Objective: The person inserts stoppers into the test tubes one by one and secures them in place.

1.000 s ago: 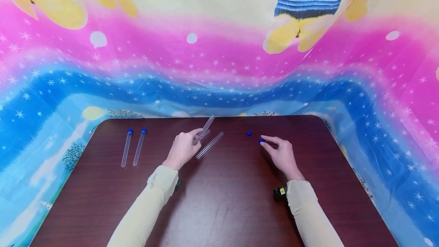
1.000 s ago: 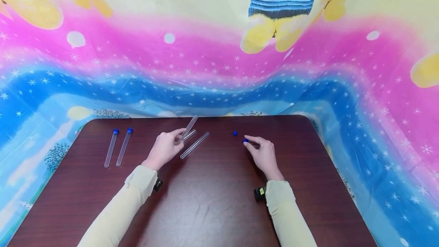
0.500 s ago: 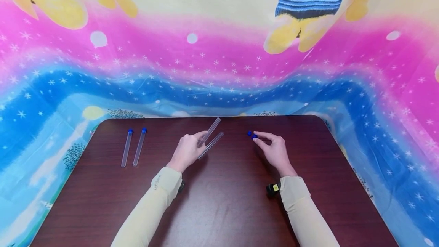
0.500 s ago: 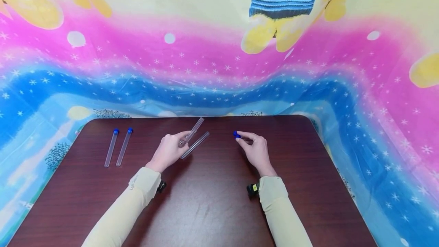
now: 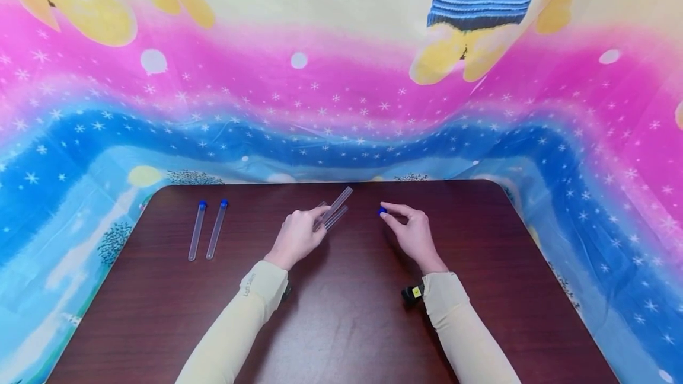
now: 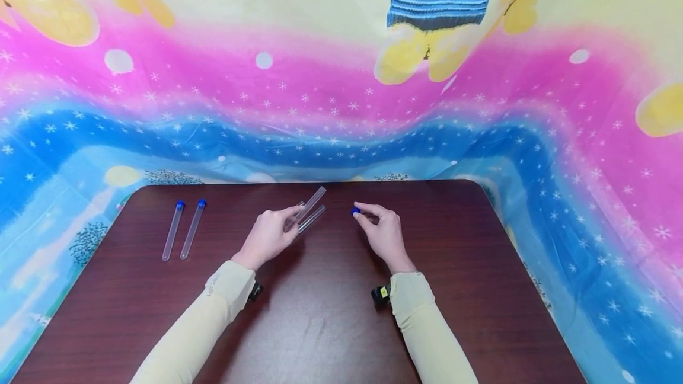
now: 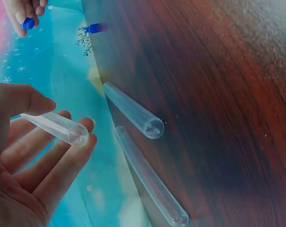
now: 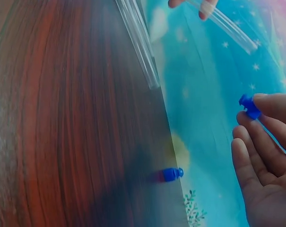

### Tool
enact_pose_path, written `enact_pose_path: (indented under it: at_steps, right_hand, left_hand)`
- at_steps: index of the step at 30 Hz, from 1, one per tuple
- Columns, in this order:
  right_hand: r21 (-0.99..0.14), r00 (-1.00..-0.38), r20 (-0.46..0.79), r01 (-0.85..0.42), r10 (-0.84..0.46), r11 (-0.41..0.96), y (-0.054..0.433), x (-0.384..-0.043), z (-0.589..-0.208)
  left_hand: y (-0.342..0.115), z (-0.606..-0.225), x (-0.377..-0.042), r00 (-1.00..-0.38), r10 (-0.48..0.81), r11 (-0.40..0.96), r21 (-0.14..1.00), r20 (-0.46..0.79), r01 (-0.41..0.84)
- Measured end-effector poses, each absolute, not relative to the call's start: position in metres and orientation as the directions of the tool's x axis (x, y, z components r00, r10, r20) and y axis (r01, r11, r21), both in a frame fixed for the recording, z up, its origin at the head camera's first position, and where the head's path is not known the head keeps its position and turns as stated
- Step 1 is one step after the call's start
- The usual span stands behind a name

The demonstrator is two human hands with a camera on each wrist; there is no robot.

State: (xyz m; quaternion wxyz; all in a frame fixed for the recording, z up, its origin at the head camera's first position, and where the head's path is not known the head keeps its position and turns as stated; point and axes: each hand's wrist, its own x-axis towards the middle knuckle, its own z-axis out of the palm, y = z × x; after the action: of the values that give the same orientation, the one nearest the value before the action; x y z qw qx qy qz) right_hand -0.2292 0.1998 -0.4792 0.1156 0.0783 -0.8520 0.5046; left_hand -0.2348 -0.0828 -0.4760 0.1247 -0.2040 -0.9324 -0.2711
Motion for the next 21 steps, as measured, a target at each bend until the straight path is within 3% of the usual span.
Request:
enact_pose_path:
  at_steps: [21]
  right_hand:
    - [-0.858, -0.954, 0.296, -0.284, -0.039, 0.429, 0.176, -0.258, -0.452]
  left_hand:
    - [-0.079, -0.480, -0.233, -0.876, 0.334, 0.769, 0.437, 0.347, 0.466]
